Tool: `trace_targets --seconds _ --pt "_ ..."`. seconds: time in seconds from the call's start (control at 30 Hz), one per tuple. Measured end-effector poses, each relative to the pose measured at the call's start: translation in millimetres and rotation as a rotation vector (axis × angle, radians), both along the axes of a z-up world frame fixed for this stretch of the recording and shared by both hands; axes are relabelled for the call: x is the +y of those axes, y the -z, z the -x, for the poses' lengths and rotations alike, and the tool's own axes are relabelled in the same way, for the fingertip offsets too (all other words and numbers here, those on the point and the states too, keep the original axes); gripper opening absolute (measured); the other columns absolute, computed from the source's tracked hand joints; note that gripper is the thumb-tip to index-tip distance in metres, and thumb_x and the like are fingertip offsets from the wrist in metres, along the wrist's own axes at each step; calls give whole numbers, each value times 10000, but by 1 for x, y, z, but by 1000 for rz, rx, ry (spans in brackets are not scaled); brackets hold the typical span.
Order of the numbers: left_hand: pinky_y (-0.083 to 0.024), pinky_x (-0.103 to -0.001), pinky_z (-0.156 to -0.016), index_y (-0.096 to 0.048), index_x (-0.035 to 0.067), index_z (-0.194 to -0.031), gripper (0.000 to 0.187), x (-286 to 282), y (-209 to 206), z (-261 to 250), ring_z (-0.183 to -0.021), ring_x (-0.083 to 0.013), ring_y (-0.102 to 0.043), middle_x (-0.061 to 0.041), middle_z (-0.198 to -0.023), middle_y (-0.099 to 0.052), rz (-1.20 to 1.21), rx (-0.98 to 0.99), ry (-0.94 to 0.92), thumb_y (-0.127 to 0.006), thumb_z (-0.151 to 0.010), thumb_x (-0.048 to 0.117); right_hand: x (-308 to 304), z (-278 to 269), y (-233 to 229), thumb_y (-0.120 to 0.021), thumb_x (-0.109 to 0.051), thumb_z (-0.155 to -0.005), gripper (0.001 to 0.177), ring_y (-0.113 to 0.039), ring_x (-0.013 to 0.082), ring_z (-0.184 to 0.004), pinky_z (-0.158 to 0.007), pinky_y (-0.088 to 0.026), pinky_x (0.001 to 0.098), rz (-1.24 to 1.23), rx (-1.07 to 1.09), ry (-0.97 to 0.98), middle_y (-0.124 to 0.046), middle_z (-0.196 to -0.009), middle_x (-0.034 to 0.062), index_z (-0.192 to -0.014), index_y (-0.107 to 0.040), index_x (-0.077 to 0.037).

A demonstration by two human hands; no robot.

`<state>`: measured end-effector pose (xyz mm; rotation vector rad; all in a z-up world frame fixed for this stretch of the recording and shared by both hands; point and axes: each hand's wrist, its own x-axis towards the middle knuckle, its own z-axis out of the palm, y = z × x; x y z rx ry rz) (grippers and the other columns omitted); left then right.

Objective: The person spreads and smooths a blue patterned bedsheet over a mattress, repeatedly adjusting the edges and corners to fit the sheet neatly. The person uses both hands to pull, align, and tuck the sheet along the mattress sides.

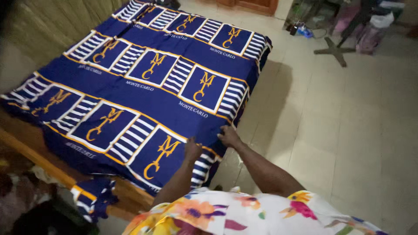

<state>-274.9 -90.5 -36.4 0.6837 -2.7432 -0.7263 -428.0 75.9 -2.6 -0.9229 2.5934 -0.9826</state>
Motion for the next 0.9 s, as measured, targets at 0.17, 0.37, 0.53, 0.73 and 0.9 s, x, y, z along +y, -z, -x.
trace_targets --seconds 0.17,0.37,0.53,0.73,0.9 --pt "-461 -495 -1048 -551 23 -1357 578 -14 -26 72 -1232 -438 -549 -244 -1323 -574 -94 62 -199 -729 -870 279 -52 76 -8 -784 -317 -836 540 -647 377 -1155 -1011 -509 438 55 -23 -154 -676 -1205 248 -1234 -639 17" --pt "-472 -497 -1053 -525 42 -1392 654 -11 -12 143 -1258 -441 -552 -245 -1368 -547 -180 32 -443 -755 -874 369 -105 121 23 -791 -358 -854 553 -627 379 -1179 -1027 -493 438 83 20 -462 -667 -1242 243 -1243 -651 8" --pt "-455 -516 -1040 -501 61 -1425 689 3 -12 176 -1260 -458 -538 -251 -1353 -558 -225 75 -753 -753 -834 311 -111 183 22 -753 -394 -875 591 -594 399 -1215 -1034 -463 463 95 8 -823 -639 -1277 251 -1272 -623 24" --pt "-469 -513 -1063 -461 68 -1463 683 21 -3 185 -1292 -457 -549 -262 -1420 -552 -273 137 -1062 -719 -876 303 -140 244 21 -771 -371 -948 535 -607 423 -1215 -1056 -494 446 177 197 -1125 -628 -1285 301 -1252 -619 42" --pt "-456 -535 -1060 -468 75 -1465 629 13 4 176 -1273 -490 -539 -304 -1414 -528 -254 63 -1214 -667 -894 250 -181 256 29 -767 -368 -877 597 -666 379 -1063 -931 -533 438 -8 -74 -1106 -691 -1130 235 -1301 -593 16"
